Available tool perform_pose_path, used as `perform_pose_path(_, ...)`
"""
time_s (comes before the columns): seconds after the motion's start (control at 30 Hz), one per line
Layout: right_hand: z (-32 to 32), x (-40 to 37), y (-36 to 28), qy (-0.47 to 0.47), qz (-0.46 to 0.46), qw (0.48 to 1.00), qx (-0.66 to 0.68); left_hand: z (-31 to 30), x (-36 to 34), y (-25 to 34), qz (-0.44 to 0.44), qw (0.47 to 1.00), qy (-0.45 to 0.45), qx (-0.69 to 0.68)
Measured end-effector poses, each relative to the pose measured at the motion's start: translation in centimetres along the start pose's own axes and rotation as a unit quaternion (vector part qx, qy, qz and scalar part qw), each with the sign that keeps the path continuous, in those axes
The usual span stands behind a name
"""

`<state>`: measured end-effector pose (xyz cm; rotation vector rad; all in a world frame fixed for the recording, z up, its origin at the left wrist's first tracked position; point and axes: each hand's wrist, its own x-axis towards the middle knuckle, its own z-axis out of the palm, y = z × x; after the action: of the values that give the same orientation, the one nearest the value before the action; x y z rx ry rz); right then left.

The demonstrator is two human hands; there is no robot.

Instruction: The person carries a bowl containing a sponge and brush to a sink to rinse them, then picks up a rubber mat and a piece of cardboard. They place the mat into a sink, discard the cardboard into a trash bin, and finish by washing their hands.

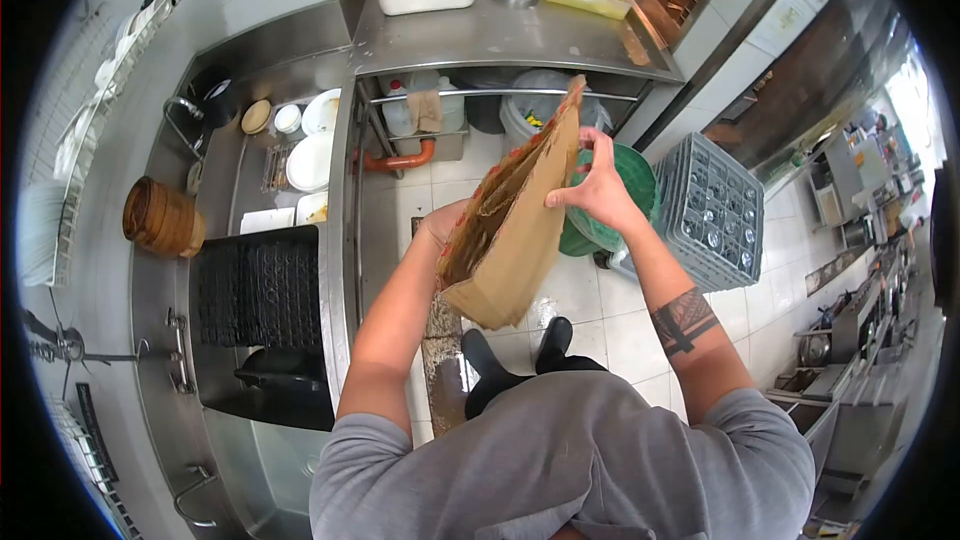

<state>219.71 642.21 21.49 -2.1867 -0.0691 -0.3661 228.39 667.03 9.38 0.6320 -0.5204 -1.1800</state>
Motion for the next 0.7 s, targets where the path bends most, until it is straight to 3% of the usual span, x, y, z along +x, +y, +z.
perform_pose_path(0.03, -0.2, -0.2, -0.6, 0.054, 0.037, 0.996, 0.059, 0.1, 0.2, -0.2, 0.009, 1.0, 0.022, -0.012)
perform_pose_path(0.07, -1.1, -0.3, -1.1, -0.014, 0.023, 0.992, 0.12, 0.3, 0.5, -0.6, 0.018, 0.998, 0.049, -0.023)
perform_pose_path(0.1, -1.4, -0.2, 0.0, -0.009, 0.026, 0.992, 0.12, 0.6, 0.7, -0.8, 0.03, 0.996, 0.075, -0.028)
perform_pose_path(0.17, -1.5, 0.4, 3.9, -0.1, 0.082, 0.969, 0.212, 0.8, 1.6, -1.2, 0.057, 0.99, 0.126, -0.028)
perform_pose_path(0.2, -1.5, 0.6, 4.3, -0.101, 0.141, 0.933, 0.317, 0.8, 2.1, -1.1, 0.068, 0.986, 0.148, -0.022)
perform_pose_path(0.37, -3.6, -0.1, 4.4, -0.051, 0.148, 0.931, 0.331, 0.3, 1.8, 0.0, 0.115, 0.964, 0.236, 0.034)
perform_pose_path(0.43, -4.7, 0.1, 4.3, 0.035, 0.161, 0.919, 0.359, -0.4, 0.6, 0.8, 0.108, 0.963, 0.244, 0.044)
perform_pose_path(0.5, -6.3, 0.4, 3.6, 0.074, 0.148, 0.924, 0.346, -1.0, -0.2, 2.4, 0.126, 0.989, 0.052, 0.054)
perform_pose_path(0.53, -7.2, 0.6, 3.4, 0.114, 0.121, 0.933, 0.32, 0.7, 0.2, 3.8, 0.143, 0.989, -0.025, -0.011)
perform_pose_path(0.57, -8.2, 0.8, 3.1, 0.153, 0.094, 0.939, 0.292, 1.8, 1.0, 4.5, 0.134, 0.991, -0.026, -0.013)
perform_pose_path(0.6, -9.2, 0.8, 2.2, 0.16, 0.099, 0.937, 0.294, 2.6, 2.0, 4.9, 0.142, 0.975, 0.056, 0.16)
perform_pose_path(0.63, -10.3, 1.0, 1.0, 0.174, 0.076, 0.954, 0.234, 3.7, 3.2, 5.4, 0.147, 0.923, 0.135, 0.329)
perform_pose_path(0.7, -12.1, 1.3, -0.9, 0.193, 0.055, 0.964, 0.175, 6.6, 6.6, 7.5, 0.123, 0.928, 0.167, 0.309)
